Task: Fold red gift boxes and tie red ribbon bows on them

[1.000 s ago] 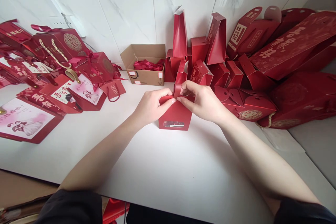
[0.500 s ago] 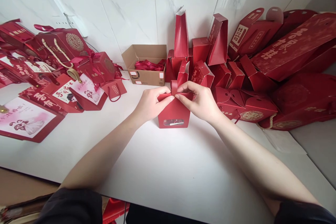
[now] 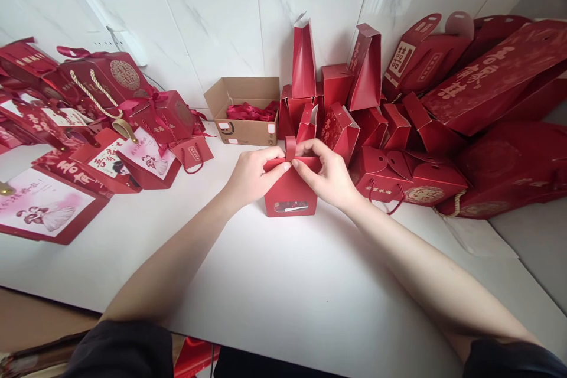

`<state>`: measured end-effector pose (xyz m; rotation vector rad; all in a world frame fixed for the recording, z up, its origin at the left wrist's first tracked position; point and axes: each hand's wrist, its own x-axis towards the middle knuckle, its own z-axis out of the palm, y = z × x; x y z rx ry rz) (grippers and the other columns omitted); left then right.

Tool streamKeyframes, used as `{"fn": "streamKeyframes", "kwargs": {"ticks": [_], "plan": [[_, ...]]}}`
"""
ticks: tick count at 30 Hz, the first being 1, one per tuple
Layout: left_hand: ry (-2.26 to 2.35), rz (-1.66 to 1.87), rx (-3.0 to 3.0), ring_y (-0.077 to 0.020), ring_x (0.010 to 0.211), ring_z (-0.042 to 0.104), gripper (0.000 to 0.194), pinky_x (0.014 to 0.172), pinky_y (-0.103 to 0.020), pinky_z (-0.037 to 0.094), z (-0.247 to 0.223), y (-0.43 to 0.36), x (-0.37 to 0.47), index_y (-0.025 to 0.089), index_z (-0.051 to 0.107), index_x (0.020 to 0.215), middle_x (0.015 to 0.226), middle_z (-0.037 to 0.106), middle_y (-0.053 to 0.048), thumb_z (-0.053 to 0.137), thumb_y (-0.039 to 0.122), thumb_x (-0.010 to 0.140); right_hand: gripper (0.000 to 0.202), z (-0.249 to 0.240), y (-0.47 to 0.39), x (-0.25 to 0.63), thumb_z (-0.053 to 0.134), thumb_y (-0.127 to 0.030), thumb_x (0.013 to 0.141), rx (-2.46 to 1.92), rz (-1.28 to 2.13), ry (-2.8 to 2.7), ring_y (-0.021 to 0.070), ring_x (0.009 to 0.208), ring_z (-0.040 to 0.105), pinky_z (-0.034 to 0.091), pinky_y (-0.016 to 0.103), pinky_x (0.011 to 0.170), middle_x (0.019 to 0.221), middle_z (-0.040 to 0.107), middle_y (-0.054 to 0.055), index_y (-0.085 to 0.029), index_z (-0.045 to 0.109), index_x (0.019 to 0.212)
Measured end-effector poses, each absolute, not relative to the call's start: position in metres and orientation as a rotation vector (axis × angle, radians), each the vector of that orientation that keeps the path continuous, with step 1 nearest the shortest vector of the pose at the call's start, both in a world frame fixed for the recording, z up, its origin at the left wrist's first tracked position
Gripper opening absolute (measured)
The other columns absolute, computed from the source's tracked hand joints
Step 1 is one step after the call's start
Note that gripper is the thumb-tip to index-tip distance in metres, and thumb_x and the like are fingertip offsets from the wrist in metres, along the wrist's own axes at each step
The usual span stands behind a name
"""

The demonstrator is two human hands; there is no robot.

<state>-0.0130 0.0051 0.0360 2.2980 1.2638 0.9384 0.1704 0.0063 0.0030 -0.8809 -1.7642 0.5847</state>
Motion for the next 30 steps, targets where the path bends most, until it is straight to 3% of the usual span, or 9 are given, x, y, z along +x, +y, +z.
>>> {"fn": "streamKeyframes", "kwargs": {"ticks": [7,9,12,16,21,24,30], "plan": [[1.391,0.835,2.446,-0.0137,0.059,0.047,0.021,0.056,-0.026,0.034,0.039,0.003,-0.015,0.02,0.049,0.073,0.063,0.051,0.003,0.05,0.032,0.09,0.014,-0.007,0.005,0.164,0.056,-0.032,0.092,-0.902,0.549,-1.705,0.0196,0.087,0.062,0.049,0.032,0.078,0.092,0.067,0.005,-0.021,0.062,0.087],[1.428,0.88,2.483,-0.0161,0.066,0.056,0.01,0.06,-0.027,0.038,0.039,-0.001,-0.014,0.021,0.054,0.085,0.075,0.061,0.001,0.052,0.031,0.089,0.013,-0.008,0.006,0.163,0.057,-0.032,0.091,-0.886,0.572,-1.689,0.0194,0.086,0.063,0.049,0.032,0.079,0.091,0.067,0.004,-0.021,0.063,0.087],[1.371,0.987,2.465,-0.0189,0.086,0.064,0.015,0.072,-0.028,0.045,0.038,-0.003,-0.013,0.022,0.057,0.101,0.099,0.069,-0.003,0.053,0.028,0.089,0.012,-0.008,0.007,0.163,0.059,-0.031,0.09,-0.883,0.595,-1.679,0.0196,0.086,0.063,0.049,0.032,0.078,0.091,0.068,0.004,-0.021,0.063,0.087],[1.362,0.974,2.547,-0.0175,0.073,0.061,0.018,0.068,-0.029,0.043,0.039,-0.002,-0.015,0.021,0.063,0.082,0.079,0.068,-0.002,0.051,0.029,0.092,0.011,-0.006,0.008,0.164,0.059,-0.03,0.089,-0.884,0.601,-1.688,0.0196,0.085,0.063,0.05,0.032,0.077,0.091,0.068,0.005,-0.02,0.064,0.087],[1.345,0.915,2.801,-0.0158,0.062,0.048,0.034,0.071,-0.032,0.039,0.041,-0.001,-0.018,0.019,0.056,0.064,0.058,0.051,0.0,0.046,0.026,0.095,0.01,-0.006,0.006,0.164,0.059,-0.028,0.089,-0.88,0.564,-1.702,0.0196,0.086,0.063,0.049,0.032,0.077,0.092,0.068,0.005,-0.02,0.064,0.089],[1.326,0.93,2.765,-0.015,0.06,0.046,0.032,0.066,-0.03,0.038,0.041,0.0,-0.018,0.019,0.057,0.065,0.057,0.05,0.0,0.047,0.027,0.094,0.01,-0.008,0.007,0.164,0.059,-0.028,0.089,-0.877,0.556,-1.698,0.0192,0.084,0.063,0.049,0.031,0.075,0.091,0.068,0.004,-0.02,0.064,0.087],[1.324,0.921,2.485,-0.0119,0.058,0.048,0.025,0.054,-0.025,0.035,0.04,0.0,-0.018,0.019,0.068,0.077,0.07,0.064,0.001,0.052,0.031,0.092,0.01,-0.011,0.007,0.162,0.056,-0.028,0.091,-0.831,0.567,-1.689,0.0169,0.077,0.06,0.047,0.028,0.067,0.084,0.065,0.002,-0.021,0.06,0.085]]}}
